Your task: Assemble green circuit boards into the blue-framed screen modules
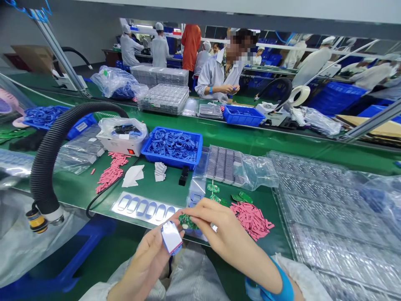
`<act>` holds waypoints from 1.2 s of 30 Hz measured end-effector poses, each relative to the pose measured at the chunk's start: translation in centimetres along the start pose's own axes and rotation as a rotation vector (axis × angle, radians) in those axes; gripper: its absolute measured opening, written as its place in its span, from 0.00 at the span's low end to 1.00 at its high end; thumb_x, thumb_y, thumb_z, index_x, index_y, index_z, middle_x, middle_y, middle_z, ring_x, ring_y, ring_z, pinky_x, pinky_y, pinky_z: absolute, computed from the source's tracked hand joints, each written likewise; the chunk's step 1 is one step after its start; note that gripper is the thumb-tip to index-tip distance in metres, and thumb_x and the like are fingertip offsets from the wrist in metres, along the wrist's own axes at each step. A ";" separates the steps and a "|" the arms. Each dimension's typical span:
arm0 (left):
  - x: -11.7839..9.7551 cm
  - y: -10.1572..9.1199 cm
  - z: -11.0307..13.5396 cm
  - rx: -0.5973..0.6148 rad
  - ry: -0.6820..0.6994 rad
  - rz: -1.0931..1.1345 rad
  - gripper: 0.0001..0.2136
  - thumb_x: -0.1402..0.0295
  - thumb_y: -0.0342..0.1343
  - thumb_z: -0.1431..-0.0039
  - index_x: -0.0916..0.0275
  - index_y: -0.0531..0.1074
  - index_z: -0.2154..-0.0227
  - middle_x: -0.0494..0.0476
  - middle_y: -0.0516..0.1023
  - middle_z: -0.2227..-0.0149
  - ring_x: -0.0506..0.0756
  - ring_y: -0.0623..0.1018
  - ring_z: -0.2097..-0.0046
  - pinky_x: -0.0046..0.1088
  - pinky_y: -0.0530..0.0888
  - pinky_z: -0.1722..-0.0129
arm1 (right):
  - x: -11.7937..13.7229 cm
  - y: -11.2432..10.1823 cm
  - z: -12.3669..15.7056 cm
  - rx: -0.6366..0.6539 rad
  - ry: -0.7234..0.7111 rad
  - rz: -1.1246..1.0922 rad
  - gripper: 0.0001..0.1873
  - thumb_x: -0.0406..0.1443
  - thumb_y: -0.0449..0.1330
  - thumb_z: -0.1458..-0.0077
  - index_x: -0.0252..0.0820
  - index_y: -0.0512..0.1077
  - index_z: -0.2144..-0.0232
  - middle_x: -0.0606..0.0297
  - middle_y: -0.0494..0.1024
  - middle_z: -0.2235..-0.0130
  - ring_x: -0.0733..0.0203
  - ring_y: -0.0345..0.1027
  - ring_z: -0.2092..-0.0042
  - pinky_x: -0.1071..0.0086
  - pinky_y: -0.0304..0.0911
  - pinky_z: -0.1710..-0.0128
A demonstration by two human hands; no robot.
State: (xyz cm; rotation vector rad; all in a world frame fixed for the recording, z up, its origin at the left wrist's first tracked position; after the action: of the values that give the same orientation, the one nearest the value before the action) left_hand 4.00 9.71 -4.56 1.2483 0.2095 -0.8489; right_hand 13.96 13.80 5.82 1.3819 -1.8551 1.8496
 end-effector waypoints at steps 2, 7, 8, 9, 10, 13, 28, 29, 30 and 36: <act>-0.2 0.0 0.0 -0.011 0.007 0.023 0.16 0.60 0.62 0.49 0.61 0.78 0.58 0.62 0.80 0.55 0.60 0.75 0.50 0.35 0.67 0.48 | 0.5 0.0 0.1 -0.010 -0.064 0.039 0.14 0.31 0.51 0.40 0.47 0.72 0.55 0.65 0.76 0.67 0.65 0.71 0.67 0.72 0.69 0.70; -0.2 -0.3 0.0 -0.054 0.023 0.111 0.13 0.62 0.61 0.48 0.60 0.79 0.60 0.59 0.81 0.59 0.58 0.76 0.53 0.33 0.68 0.49 | 2.3 -0.5 1.4 -0.196 -0.250 0.263 0.15 0.32 0.58 0.43 0.42 0.68 0.52 0.60 0.78 0.61 0.61 0.73 0.61 0.68 0.73 0.64; -0.1 -0.3 0.0 -0.054 0.021 0.118 0.13 0.62 0.61 0.47 0.60 0.79 0.60 0.59 0.81 0.58 0.58 0.76 0.52 0.33 0.68 0.49 | 2.9 -0.3 1.6 -0.203 -0.304 0.323 0.17 0.32 0.58 0.44 0.40 0.68 0.51 0.58 0.78 0.59 0.59 0.74 0.59 0.67 0.73 0.62; 0.0 -0.3 0.0 -0.051 0.019 0.121 0.13 0.63 0.61 0.47 0.60 0.78 0.60 0.59 0.81 0.58 0.58 0.76 0.52 0.32 0.68 0.49 | 3.6 -0.2 1.9 -0.206 -0.353 0.384 0.19 0.30 0.59 0.45 0.38 0.66 0.49 0.56 0.78 0.57 0.58 0.74 0.57 0.66 0.73 0.60; 0.1 -0.3 0.0 -0.044 0.017 0.123 0.13 0.62 0.61 0.47 0.61 0.78 0.59 0.59 0.80 0.57 0.58 0.75 0.51 0.32 0.68 0.49 | 4.2 0.0 2.1 -0.213 -0.397 0.443 0.22 0.29 0.59 0.45 0.36 0.65 0.48 0.55 0.78 0.56 0.57 0.74 0.56 0.66 0.73 0.58; 0.2 -0.2 0.0 -0.024 0.016 0.122 0.14 0.62 0.60 0.47 0.60 0.78 0.59 0.60 0.80 0.56 0.58 0.74 0.50 0.33 0.68 0.49 | 5.3 0.1 2.5 -0.240 -0.480 0.596 0.30 0.26 0.60 0.47 0.32 0.59 0.42 0.53 0.78 0.55 0.54 0.73 0.52 0.63 0.73 0.53; -2.5 0.7 -0.3 0.061 0.348 -0.108 0.13 0.64 0.64 0.52 0.57 0.78 0.62 0.56 0.82 0.60 0.54 0.79 0.57 0.24 0.73 0.58 | 5.2 -1.4 2.6 -0.344 -0.177 0.287 0.13 0.40 0.55 0.40 0.44 0.71 0.55 0.65 0.82 0.64 0.63 0.78 0.68 0.78 0.73 0.67; -2.5 0.7 -0.2 0.072 0.366 -0.114 0.12 0.64 0.64 0.52 0.57 0.78 0.62 0.56 0.82 0.61 0.53 0.79 0.58 0.22 0.73 0.59 | 5.3 -1.1 2.6 -0.340 -0.185 0.290 0.13 0.40 0.55 0.40 0.43 0.71 0.55 0.64 0.82 0.63 0.63 0.78 0.67 0.77 0.73 0.65; -2.6 0.8 -0.2 0.078 0.379 -0.113 0.12 0.64 0.64 0.52 0.57 0.78 0.62 0.55 0.83 0.62 0.52 0.79 0.60 0.20 0.73 0.60 | 5.3 -1.0 2.6 -0.338 -0.192 0.293 0.13 0.39 0.55 0.41 0.42 0.71 0.55 0.63 0.82 0.63 0.63 0.78 0.66 0.77 0.73 0.64; -2.8 0.8 0.2 0.070 0.444 -0.087 0.13 0.64 0.66 0.53 0.56 0.78 0.62 0.54 0.82 0.63 0.50 0.79 0.61 0.18 0.74 0.61 | 5.0 -0.7 3.1 -0.345 -0.204 0.310 0.12 0.38 0.56 0.41 0.39 0.71 0.56 0.61 0.82 0.63 0.63 0.78 0.66 0.76 0.73 0.62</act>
State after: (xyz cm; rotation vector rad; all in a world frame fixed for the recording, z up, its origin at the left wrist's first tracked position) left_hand 2.53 10.88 -2.31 1.4923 0.5981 -0.6472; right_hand 13.19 8.95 9.11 1.2557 -2.4705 1.4451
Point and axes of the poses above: each hand's wrist, its own z-axis away from the middle knuckle, its own y-axis out of the palm, x = y × z, the point moved 10 cm from there along -z, towards the middle knuckle
